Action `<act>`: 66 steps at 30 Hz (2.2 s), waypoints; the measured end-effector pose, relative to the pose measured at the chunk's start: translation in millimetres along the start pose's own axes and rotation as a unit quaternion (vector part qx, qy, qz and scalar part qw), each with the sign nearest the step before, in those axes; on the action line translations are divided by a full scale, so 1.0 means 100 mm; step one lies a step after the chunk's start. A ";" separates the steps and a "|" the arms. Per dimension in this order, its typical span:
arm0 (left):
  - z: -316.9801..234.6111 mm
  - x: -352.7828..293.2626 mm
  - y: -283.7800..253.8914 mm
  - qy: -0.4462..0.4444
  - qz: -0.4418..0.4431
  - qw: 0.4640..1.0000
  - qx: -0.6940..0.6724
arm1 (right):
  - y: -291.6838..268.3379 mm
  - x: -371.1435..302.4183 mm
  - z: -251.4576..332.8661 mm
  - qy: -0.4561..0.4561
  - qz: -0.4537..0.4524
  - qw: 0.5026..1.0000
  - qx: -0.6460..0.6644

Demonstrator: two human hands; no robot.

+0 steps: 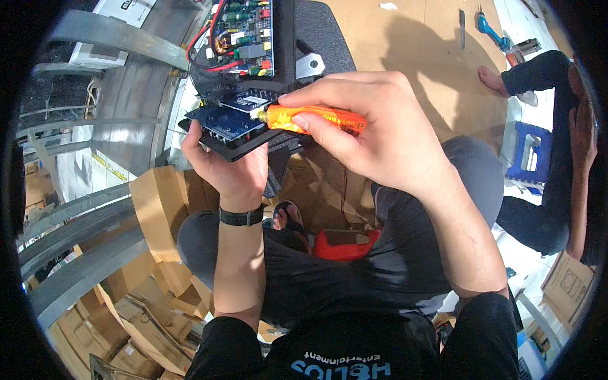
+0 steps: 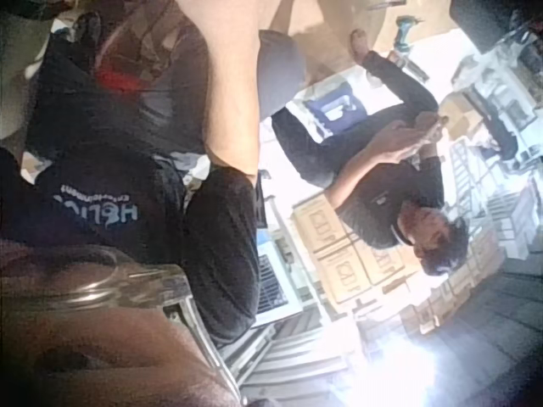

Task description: The person sits on the floor and works on an open electronic device, inserting a small black module into a slot on the circuit board. They then use an orange-handled tool to apply a substance to a component on the board. The device remains open on their lap during the process.

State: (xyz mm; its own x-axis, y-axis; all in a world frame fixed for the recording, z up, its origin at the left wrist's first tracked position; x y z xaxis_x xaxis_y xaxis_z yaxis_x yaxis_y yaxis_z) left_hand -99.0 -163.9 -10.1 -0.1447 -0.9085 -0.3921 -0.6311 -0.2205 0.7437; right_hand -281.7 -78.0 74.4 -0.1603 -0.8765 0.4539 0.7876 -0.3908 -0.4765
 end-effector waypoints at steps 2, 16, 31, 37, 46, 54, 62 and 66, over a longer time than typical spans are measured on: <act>-0.01 -0.01 0.01 -0.009 -0.001 1.000 -0.003 | 0.00 -0.01 -0.01 0.011 -0.008 1.000 0.012; -0.01 0.01 0.00 -0.009 0.026 1.000 0.007 | 0.01 0.01 -0.04 0.030 0.009 0.999 0.037; -0.01 0.00 0.02 -0.003 0.024 1.000 -0.001 | -0.01 0.02 -0.06 0.088 0.041 0.993 0.070; 0.00 -0.01 0.03 0.012 0.018 1.000 -0.010 | -0.04 0.02 -0.06 0.135 0.066 0.987 0.058; -0.01 -0.01 0.03 0.016 0.011 1.000 -0.017 | -0.02 0.03 -0.10 0.101 0.040 0.992 0.061; -0.03 0.00 -0.01 -0.008 0.023 1.000 -0.016 | -0.06 0.01 -0.09 0.113 0.044 0.991 0.057; -0.01 0.02 -0.03 -0.018 0.028 0.999 -0.027 | -0.06 -0.07 -0.07 0.154 0.075 0.971 0.166; -0.02 0.02 -0.05 -0.037 0.056 0.996 -0.052 | -0.07 -0.07 -0.05 0.124 0.089 0.973 0.170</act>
State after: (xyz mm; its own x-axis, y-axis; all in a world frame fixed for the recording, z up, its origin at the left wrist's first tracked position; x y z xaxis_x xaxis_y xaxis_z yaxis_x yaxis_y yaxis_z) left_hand -94.6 -165.6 -13.5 -0.2675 -0.9017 -0.3398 -0.5267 -0.1584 0.8352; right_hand -288.9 -70.6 71.0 -0.1091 -0.9793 0.1707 0.9608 -0.1479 -0.2344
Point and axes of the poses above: each hand's wrist, its own x-axis towards the middle knuckle, its own y-axis out of the palm, z = x × y, the point moved 2 cm from there along x, towards the middle knuckle, and after that the axes turned 11 degrees about -z, right-handed, at the moved point
